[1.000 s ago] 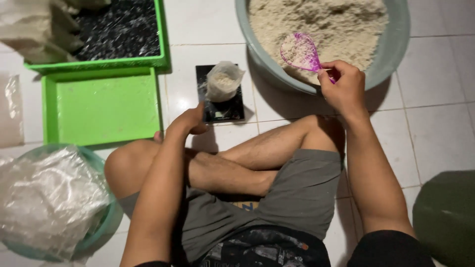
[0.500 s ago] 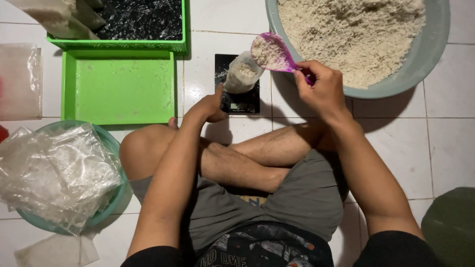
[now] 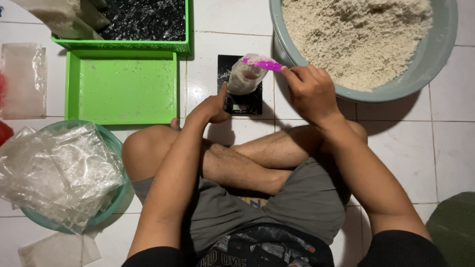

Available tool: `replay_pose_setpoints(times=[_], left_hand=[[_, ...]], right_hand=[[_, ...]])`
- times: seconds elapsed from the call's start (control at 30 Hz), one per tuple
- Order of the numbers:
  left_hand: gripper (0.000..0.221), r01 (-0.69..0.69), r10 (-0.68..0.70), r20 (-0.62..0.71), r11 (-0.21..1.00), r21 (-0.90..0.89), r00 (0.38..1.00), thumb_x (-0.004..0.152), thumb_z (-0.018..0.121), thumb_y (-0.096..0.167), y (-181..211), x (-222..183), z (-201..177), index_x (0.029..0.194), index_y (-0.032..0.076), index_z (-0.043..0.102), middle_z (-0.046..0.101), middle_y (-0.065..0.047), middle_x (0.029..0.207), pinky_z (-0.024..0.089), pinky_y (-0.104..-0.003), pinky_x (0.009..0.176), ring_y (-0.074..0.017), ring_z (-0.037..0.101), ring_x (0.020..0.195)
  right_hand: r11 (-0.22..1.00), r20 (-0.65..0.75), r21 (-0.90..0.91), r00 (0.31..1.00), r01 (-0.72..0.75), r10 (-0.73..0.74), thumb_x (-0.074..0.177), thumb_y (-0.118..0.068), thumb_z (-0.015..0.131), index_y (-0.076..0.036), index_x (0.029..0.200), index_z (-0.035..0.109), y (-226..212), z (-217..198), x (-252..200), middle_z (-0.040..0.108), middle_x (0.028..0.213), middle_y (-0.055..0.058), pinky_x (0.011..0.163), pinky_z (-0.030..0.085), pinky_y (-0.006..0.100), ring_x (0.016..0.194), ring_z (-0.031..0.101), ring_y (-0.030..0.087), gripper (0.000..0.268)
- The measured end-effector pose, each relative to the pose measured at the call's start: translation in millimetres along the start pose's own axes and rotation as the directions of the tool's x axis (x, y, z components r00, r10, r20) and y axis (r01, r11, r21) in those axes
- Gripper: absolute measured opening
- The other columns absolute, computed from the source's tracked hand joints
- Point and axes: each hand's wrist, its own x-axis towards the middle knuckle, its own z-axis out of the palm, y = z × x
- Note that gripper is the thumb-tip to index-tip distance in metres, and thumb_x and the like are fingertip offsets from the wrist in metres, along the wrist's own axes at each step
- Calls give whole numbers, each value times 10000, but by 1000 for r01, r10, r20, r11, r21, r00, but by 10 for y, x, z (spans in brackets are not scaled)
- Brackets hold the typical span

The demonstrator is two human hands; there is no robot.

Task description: Filling small plastic bags with grain from a large basin, weighing each bag on a digital scale for portion control, and organizing them in trays.

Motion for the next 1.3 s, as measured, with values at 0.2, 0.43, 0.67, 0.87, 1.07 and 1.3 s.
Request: replay_pose_setpoints(times=[0.2, 0.43, 0.67, 0.87, 1.07, 1.3], left_hand=[[1034, 47, -47, 2, 998, 39, 999, 817, 705, 156, 7, -11, 7, 1549, -34, 1, 534, -408, 1277, 484, -556, 976, -509, 543, 1214], [1087, 79, -80, 1, 980, 181, 997, 758, 704, 135, -265, 261, 148, 1559, 6, -19, 643, -295, 1097, 519, -434, 795, -412, 643, 928], [1007, 124, -135, 62, 979, 164, 989, 812, 681, 101, -92, 164, 35, 1556, -10, 10, 563, -355, 1263, 490, -501, 971, -457, 574, 1172], [962, 136, -152, 67, 970, 201, 986, 822, 623, 105, -90, 155, 24, 1550, -44, 11, 547, -403, 1275, 479, -540, 1000, -493, 545, 1231], [1011, 153, -170, 70, 969, 194, 983, 836, 675, 247, -110, 166, 52, 1547, -42, 17, 531, -397, 1305, 458, -542, 1030, -487, 525, 1259], [1000, 141, -160, 80, 969, 204, 984, 866, 673, 263, -58, 110, 27, 1546, -46, 8, 523, -391, 1324, 450, -532, 1046, -477, 510, 1281]], right_hand=[[874, 49, 407, 961, -267, 271, 900, -33, 756, -55, 1024, 759, 219, -74, -98, 721, 873, 121, 672, 538, 336, 784, 686, 300, 125], [792, 79, 211, 818, -573, 570, 844, 99, 706, 77, 1046, 735, 1056, -375, -424, 729, 827, 158, 575, 529, 318, 641, 661, 225, 206], [678, 313, -104, 623, -728, 717, 832, -70, 685, -57, 996, 769, 1518, -23, -929, 704, 751, 167, 594, 564, 439, 655, 676, 352, 184], [520, 502, 157, 521, -840, 690, 812, -99, 678, -121, 948, 772, 1380, 234, -858, 691, 725, 163, 680, 553, 472, 759, 686, 396, 167], [421, 460, 131, 431, -897, 776, 821, -164, 699, -201, 938, 778, 1534, 236, -1073, 669, 665, 79, 673, 545, 431, 726, 686, 319, 146], [360, 399, 82, 361, -929, 843, 819, -188, 708, -198, 972, 769, 1608, 113, -1266, 700, 726, 74, 697, 557, 394, 766, 699, 283, 165]])
